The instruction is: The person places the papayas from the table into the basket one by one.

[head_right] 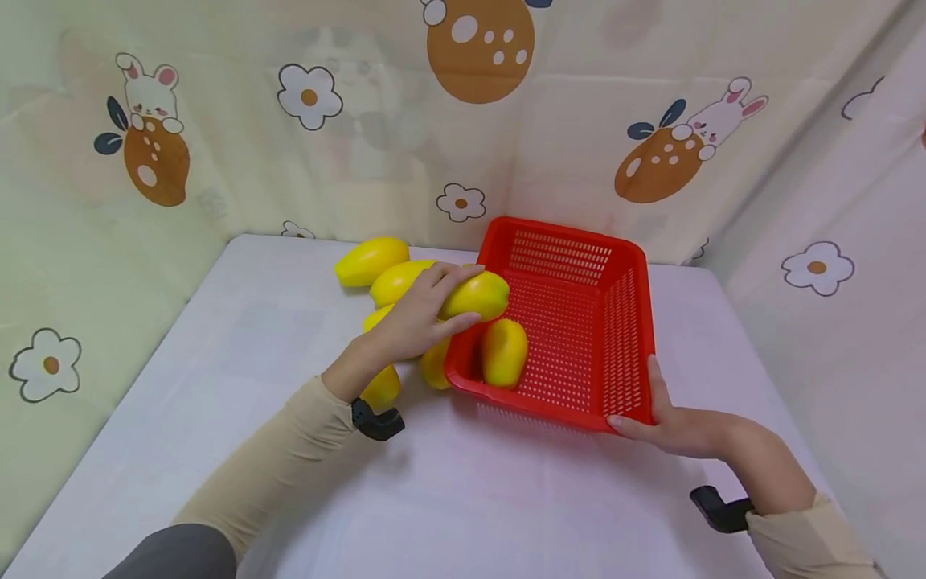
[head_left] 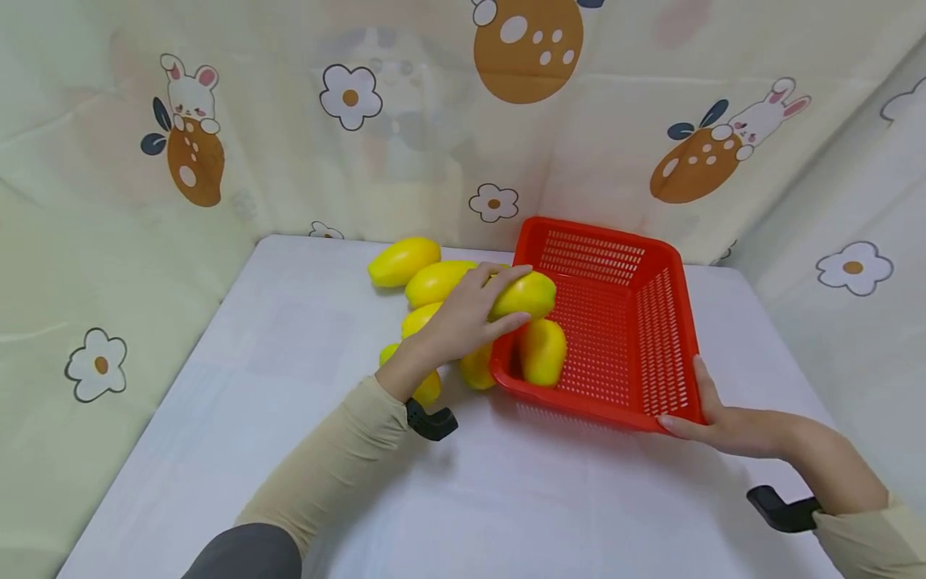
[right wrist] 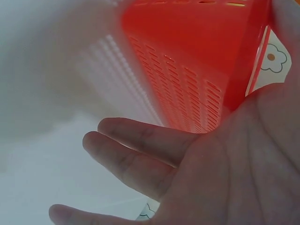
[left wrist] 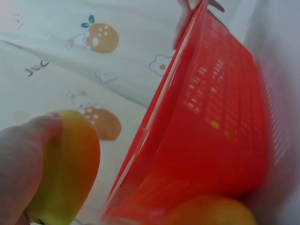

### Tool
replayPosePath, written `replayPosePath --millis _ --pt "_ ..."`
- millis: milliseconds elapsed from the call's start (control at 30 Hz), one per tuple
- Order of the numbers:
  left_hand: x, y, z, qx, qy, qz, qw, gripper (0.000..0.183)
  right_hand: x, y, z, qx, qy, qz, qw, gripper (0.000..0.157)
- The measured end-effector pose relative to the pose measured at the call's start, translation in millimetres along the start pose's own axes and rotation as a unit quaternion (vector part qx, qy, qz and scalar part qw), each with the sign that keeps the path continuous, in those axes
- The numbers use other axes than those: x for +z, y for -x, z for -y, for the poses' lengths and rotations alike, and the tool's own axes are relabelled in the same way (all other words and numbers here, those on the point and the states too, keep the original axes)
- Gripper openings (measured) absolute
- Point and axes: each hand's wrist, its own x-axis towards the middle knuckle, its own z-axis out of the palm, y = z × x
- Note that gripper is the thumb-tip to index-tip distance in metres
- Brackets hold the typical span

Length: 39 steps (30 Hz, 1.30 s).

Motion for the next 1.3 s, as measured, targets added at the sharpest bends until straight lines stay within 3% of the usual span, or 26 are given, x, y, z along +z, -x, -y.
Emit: replayPosePath --millis 233,400,667,967,1300 --pt "10.9 -6.2 -14.5 0.03 -0.06 0.039 0.9969 0.064 0.6 1 -3 -0.017 -0.005 -0.012 1.0 0.116" --pt "16.4 -8.3 -22.5 0.064 -0.113 0.091 0.9874 0.062 1.9 4 -4 -0.004 0.008 -0.017 1.0 0.116" --pt "22.4 -12.6 -36.3 0.1 -0.142 0.149 0.9735 0.063 2.2 8 -4 0.004 0.007 -0.022 1.0 0.115" --pt "20.5 -9.1 -42.4 0.099 -0.162 0.206 0.9598 0.065 3.6 1 4 -0.014 -0.005 -0.028 0.999 0.117" --pt "27.6 -23.0 -63.9 0.088 -0.168 0.272 0.9434 0.066 4.0 6 -1 -0.005 -0.012 -0.032 0.999 0.119"
